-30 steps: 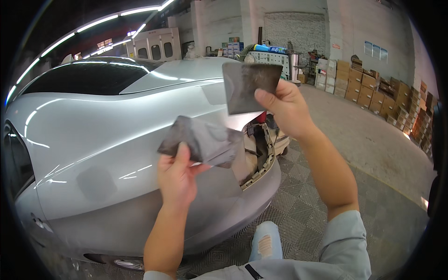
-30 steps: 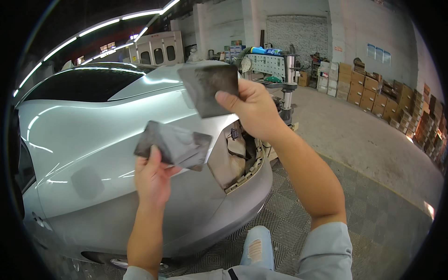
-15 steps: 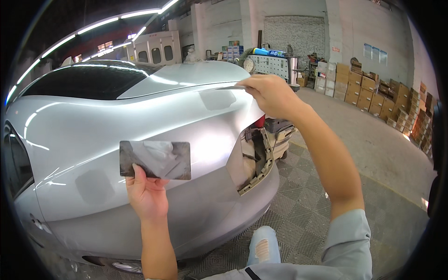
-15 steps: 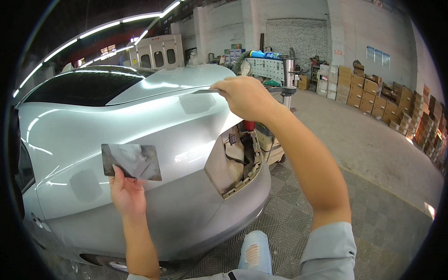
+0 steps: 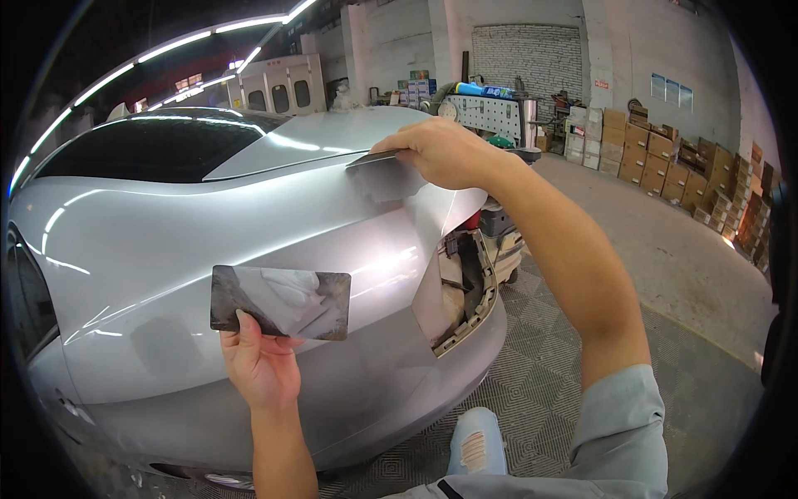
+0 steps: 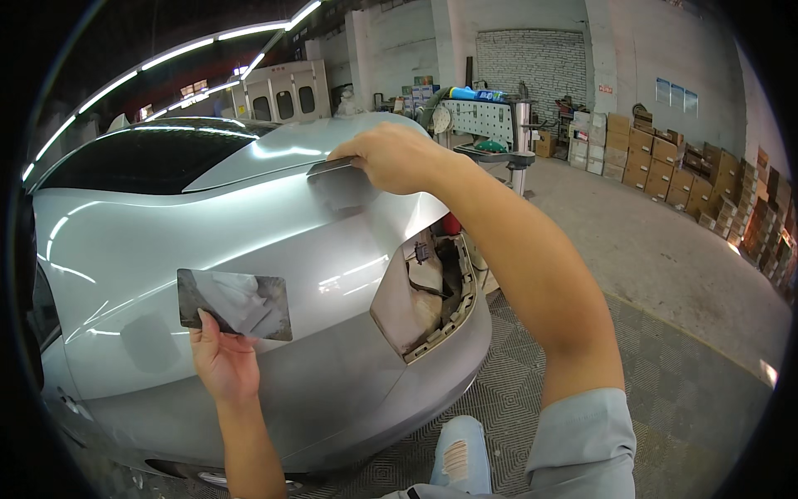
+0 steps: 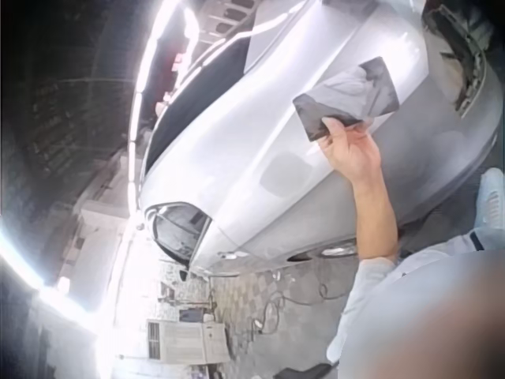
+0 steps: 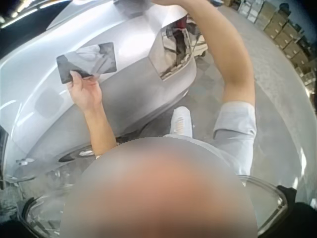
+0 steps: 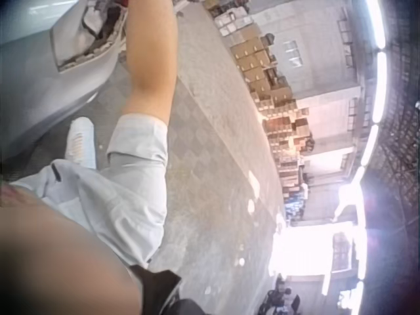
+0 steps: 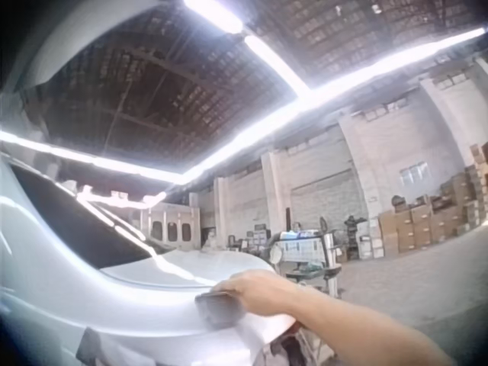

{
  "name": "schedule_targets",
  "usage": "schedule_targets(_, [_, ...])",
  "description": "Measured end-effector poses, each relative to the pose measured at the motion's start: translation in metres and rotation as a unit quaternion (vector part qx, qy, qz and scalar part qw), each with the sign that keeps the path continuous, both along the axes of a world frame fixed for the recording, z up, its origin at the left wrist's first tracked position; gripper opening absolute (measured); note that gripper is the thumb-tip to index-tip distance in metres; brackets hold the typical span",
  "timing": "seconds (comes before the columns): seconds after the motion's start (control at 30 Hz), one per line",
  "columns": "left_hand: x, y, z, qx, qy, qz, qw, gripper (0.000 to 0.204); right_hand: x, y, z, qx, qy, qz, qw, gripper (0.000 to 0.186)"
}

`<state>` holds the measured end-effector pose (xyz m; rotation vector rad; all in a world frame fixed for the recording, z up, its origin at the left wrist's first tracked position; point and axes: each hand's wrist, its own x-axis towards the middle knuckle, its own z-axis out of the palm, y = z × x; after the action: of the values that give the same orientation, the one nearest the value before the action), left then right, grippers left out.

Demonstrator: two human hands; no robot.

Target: The person applies a gray body filler paste to the rear quarter panel and door area of a silver car using a spreader. They repeatedly scoop filler from a cloth and smooth it onto the surface, working around the fuel door and door handle.

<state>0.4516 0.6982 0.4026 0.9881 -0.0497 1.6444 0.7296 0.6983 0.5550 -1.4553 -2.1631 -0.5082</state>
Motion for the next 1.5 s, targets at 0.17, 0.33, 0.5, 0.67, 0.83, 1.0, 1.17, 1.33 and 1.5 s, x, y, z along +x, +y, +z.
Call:
schedule_targets(0.17, [-0.002,0.000,0.000,0.031,0.037,-0.003,0.999,0.026,-0.001,0.000,0.004,-0.018,-0.002,-0.002,1.000,0.030])
schedule_targets(0.33, [-0.001,0.000,-0.002,0.008,0.004,-0.005,1.000,0.027,0.000,0.003,0.012,-0.047,-0.082,-0.001,0.995,0.045])
schedule_targets(0.5, [-0.005,0.002,-0.002,0.097,0.053,-0.036,0.993,0.024,0.000,0.009,0.015,-0.067,-0.126,-0.014,0.990,0.061])
schedule_targets(0.67, [-0.003,0.001,-0.003,0.026,0.018,-0.012,0.999,0.026,-0.001,0.008,0.014,-0.054,-0.135,-0.009,0.989,0.060])
schedule_targets(0.83, [-0.001,0.000,-0.002,0.019,-0.001,-0.012,1.000,0.028,-0.003,0.005,0.013,-0.051,-0.137,-0.014,0.989,0.059])
schedule_targets(1.0, [-0.001,0.001,-0.002,0.019,0.002,-0.008,1.000,0.027,-0.003,-0.001,0.010,-0.052,-0.138,-0.005,0.989,0.058])
schedule_targets(1.17, [-0.001,0.000,-0.002,0.019,-0.001,-0.017,1.000,0.026,-0.004,-0.011,0.001,-0.042,-0.153,-0.006,0.987,0.052])
schedule_targets(1.33, [-0.002,0.002,-0.003,0.024,0.003,-0.018,1.000,0.026,-0.004,-0.030,-0.010,-0.071,-0.145,-0.012,0.987,0.050])
schedule_targets(1.5, [-0.004,0.001,-0.002,0.024,0.013,-0.024,0.999,0.024,-0.004,-0.042,-0.020,-0.086,-0.133,-0.005,0.987,0.049])
